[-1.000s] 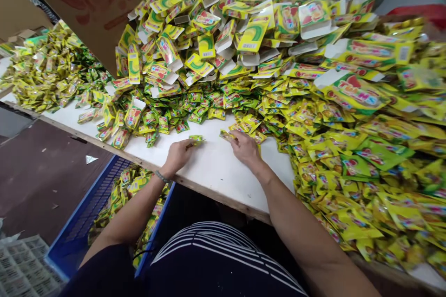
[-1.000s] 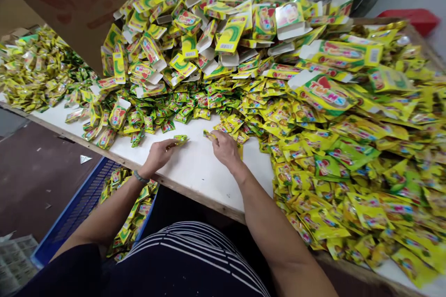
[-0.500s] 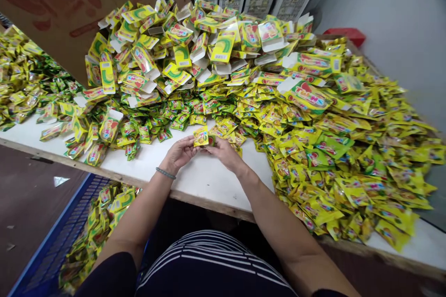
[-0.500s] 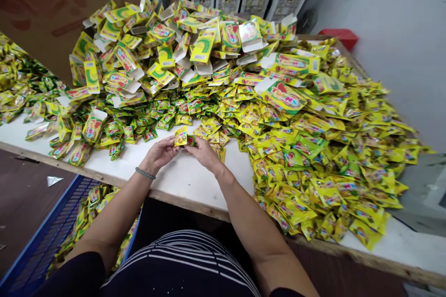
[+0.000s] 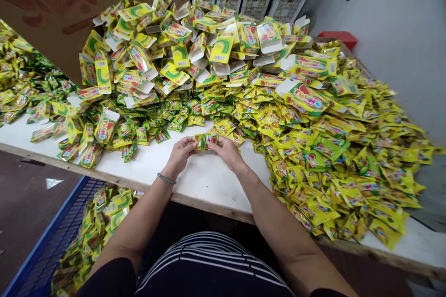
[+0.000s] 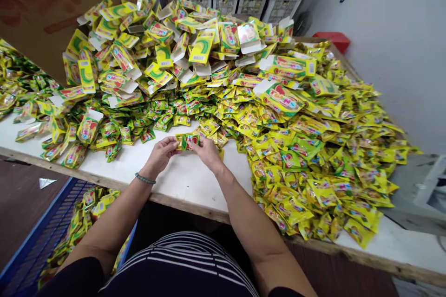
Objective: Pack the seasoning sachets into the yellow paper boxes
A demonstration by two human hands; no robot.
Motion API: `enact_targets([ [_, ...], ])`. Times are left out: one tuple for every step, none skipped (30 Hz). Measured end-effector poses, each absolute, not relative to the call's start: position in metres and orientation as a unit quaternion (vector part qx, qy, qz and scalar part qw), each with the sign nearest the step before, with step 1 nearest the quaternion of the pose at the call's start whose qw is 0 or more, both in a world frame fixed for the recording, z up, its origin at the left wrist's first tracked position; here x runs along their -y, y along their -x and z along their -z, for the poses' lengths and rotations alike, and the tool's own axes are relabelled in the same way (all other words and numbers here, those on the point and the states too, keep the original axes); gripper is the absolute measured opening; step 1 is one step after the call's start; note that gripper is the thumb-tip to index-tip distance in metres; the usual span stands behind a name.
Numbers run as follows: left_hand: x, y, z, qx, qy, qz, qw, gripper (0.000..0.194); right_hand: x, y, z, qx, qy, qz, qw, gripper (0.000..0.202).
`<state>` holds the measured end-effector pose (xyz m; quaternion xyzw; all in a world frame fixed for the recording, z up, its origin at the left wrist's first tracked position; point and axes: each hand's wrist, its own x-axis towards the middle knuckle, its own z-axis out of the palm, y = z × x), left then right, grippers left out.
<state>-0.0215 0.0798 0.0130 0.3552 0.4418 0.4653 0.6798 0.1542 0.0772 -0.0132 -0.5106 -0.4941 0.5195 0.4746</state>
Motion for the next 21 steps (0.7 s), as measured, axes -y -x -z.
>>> enact_targets([
  [-0.079, 0.020, -0.013, -0.440, -0.360, -0.462, 0.681, 0.041, -0.077, -0.154, 0.014, 0.511, 0.529, -0.496, 0.462, 0.037],
  [-0.078, 0.018, -0.012, -0.441, -0.365, -0.461, 0.678, 0.042, -0.076, -0.154, 0.015, 0.524, 0.545, -0.476, 0.449, 0.035],
  [-0.078, 0.017, -0.011, -0.444, -0.370, -0.463, 0.672, 0.043, -0.076, -0.154, 0.014, 0.534, 0.556, -0.463, 0.438, 0.034],
  [-0.079, 0.016, -0.010, -0.450, -0.375, -0.466, 0.664, 0.045, -0.075, -0.154, 0.013, 0.538, 0.558, -0.461, 0.432, 0.033],
  [-0.080, 0.015, -0.009, -0.456, -0.375, -0.471, 0.655, 0.047, -0.074, -0.153, 0.011, 0.535, 0.552, -0.472, 0.431, 0.033],
  [-0.081, 0.015, -0.008, -0.463, -0.372, -0.475, 0.649, 0.050, -0.074, -0.153, 0.010, 0.526, 0.537, -0.497, 0.433, 0.034],
  [-0.083, 0.015, -0.007, -0.469, -0.366, -0.477, 0.647, 0.052, -0.074, -0.152, 0.009, 0.509, 0.519, -0.529, 0.439, 0.035],
  [-0.085, 0.015, -0.007, -0.475, -0.357, -0.479, 0.646, 0.053, -0.074, -0.151, 0.008, 0.492, 0.502, -0.555, 0.444, 0.036],
  [-0.087, 0.016, -0.006, -0.481, -0.348, -0.481, 0.645, 0.055, -0.074, -0.150, 0.008, 0.479, 0.490, -0.570, 0.453, 0.036],
  [-0.088, 0.017, -0.006, -0.485, -0.341, -0.484, 0.644, 0.055, -0.075, -0.150, 0.008, 0.474, 0.485, -0.569, 0.465, 0.036],
  [-0.089, 0.018, -0.006, -0.488, -0.337, -0.486, 0.642, 0.056, -0.076, -0.151, 0.009, 0.477, 0.485, -0.556, 0.477, 0.036],
  [-0.089, 0.019, -0.006, -0.491, -0.336, -0.488, 0.639, 0.055, -0.076, -0.151, 0.010, 0.484, 0.488, -0.537, 0.489, 0.035],
  [-0.089, 0.020, -0.005, -0.492, -0.339, -0.490, 0.634, 0.054, -0.076, -0.152, 0.011, 0.491, 0.490, -0.520, 0.498, 0.034],
  [-0.089, 0.021, -0.005, -0.492, -0.344, -0.494, 0.629, 0.053, -0.076, -0.152, 0.011, 0.500, 0.491, -0.507, 0.502, 0.034],
  [-0.088, 0.021, -0.004, -0.489, -0.350, -0.498, 0.625, 0.051, -0.076, -0.152, 0.012, 0.510, 0.493, -0.496, 0.500, 0.033],
  [-0.088, 0.021, -0.003, -0.484, -0.357, -0.503, 0.621, 0.049, -0.076, -0.151, 0.012, 0.523, 0.496, -0.486, 0.493, 0.033],
  [-0.087, 0.020, -0.003, -0.477, -0.363, -0.506, 0.620, 0.048, -0.075, -0.151, 0.011, 0.538, 0.503, -0.473, 0.483, 0.032],
  [-0.086, 0.019, -0.002, -0.471, -0.368, -0.507, 0.621, 0.048, -0.075, -0.150, 0.011, 0.551, 0.514, -0.456, 0.474, 0.032],
  [-0.086, 0.018, -0.002, -0.466, -0.372, -0.505, 0.624, 0.048, -0.075, -0.149, 0.011, 0.559, 0.526, -0.439, 0.467, 0.031],
  [-0.086, 0.018, -0.002, -0.464, -0.374, -0.501, 0.628, 0.048, -0.075, -0.149, 0.011, 0.559, 0.538, -0.425, 0.466, 0.030],
  [-0.086, 0.017, -0.002, -0.465, -0.374, -0.498, 0.629, 0.049, -0.075, -0.149, 0.011, 0.551, 0.548, -0.416, 0.472, 0.029],
])
